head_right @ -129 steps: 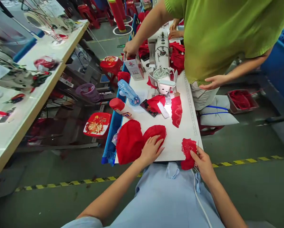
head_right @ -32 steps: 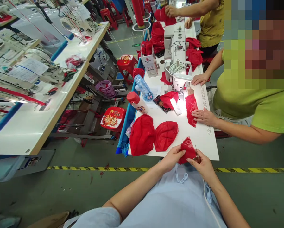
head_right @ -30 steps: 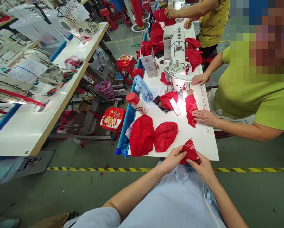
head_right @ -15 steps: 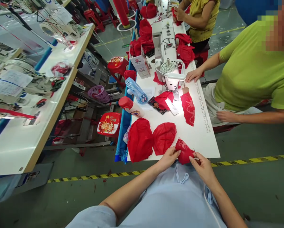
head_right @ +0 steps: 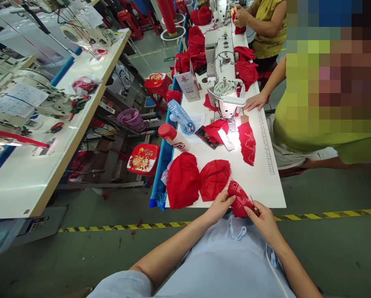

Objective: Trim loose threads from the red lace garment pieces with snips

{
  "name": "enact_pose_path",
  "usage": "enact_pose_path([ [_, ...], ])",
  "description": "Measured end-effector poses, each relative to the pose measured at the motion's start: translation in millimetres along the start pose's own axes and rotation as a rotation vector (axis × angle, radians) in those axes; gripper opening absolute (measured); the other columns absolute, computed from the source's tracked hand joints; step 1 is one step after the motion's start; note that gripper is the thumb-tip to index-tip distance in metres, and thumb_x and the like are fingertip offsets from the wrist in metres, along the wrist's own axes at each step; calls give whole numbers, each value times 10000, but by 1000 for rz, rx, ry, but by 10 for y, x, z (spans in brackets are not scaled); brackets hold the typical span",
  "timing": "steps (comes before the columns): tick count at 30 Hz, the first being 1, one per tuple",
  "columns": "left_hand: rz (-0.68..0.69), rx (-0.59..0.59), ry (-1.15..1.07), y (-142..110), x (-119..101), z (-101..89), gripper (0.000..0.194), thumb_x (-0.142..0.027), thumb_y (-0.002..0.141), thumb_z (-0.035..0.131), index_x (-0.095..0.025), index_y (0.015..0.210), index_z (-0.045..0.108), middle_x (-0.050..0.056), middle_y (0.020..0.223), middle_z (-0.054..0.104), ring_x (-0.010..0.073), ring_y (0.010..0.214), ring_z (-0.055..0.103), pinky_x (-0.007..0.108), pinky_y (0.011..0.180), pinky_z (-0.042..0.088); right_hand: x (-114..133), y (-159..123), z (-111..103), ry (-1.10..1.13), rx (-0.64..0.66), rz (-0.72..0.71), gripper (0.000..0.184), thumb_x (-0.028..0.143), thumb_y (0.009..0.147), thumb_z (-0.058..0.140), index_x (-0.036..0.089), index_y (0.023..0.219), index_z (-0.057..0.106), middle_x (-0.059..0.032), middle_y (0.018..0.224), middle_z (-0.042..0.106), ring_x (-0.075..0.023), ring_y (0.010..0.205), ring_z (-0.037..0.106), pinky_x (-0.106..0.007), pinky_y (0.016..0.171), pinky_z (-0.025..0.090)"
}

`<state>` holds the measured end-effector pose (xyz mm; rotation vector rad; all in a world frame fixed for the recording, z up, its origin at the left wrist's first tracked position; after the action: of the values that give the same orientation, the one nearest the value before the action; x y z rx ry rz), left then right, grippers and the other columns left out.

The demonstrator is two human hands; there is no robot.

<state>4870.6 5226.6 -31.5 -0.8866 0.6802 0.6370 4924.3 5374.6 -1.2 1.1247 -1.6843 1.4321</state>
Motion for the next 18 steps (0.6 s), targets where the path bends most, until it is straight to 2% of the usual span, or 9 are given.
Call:
enact_pose_path([
  [3,24,-7,-20,-14,-14,23,395,-512,686,757,-159,837,664,35,774,676,150,700,578,272,692,439,-14,7,-9,-19,-6,-20,398,600,779,600,210,696,591,-26,713,650,-176,646,578,-272,596,496],
  [8,82,5,-53,-20,-28,51,378,-501,710,749,-172,880,677,53,844,683,189,819,598,300,795,447,-20,14,-21,-20,13,-22,387,591,785,593,214,705,559,-14,695,620,-159,631,548,-261,598,472],
  [12,70,-1,-69,-5,3,57,432,-532,701,746,-176,928,652,57,891,681,184,813,594,288,764,447,-35,14,-33,-60,22,-38,384,581,802,572,207,715,573,-16,695,621,-153,618,528,-258,582,456],
  [18,49,-30,-16,-4,15,47,441,-542,722,715,-167,925,600,31,875,655,135,734,554,250,678,430,-112,29,-49,-92,50,-56,393,584,813,566,196,778,620,-20,721,651,-155,622,548,-255,589,470],
])
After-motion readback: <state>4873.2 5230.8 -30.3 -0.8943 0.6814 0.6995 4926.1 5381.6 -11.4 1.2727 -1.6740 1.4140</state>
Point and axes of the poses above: each hand's wrist, its own y-axis towards the middle knuckle, its own z-axis out of the palm, x = y × z, the point moved 3 cm from there along y, towards the middle knuckle
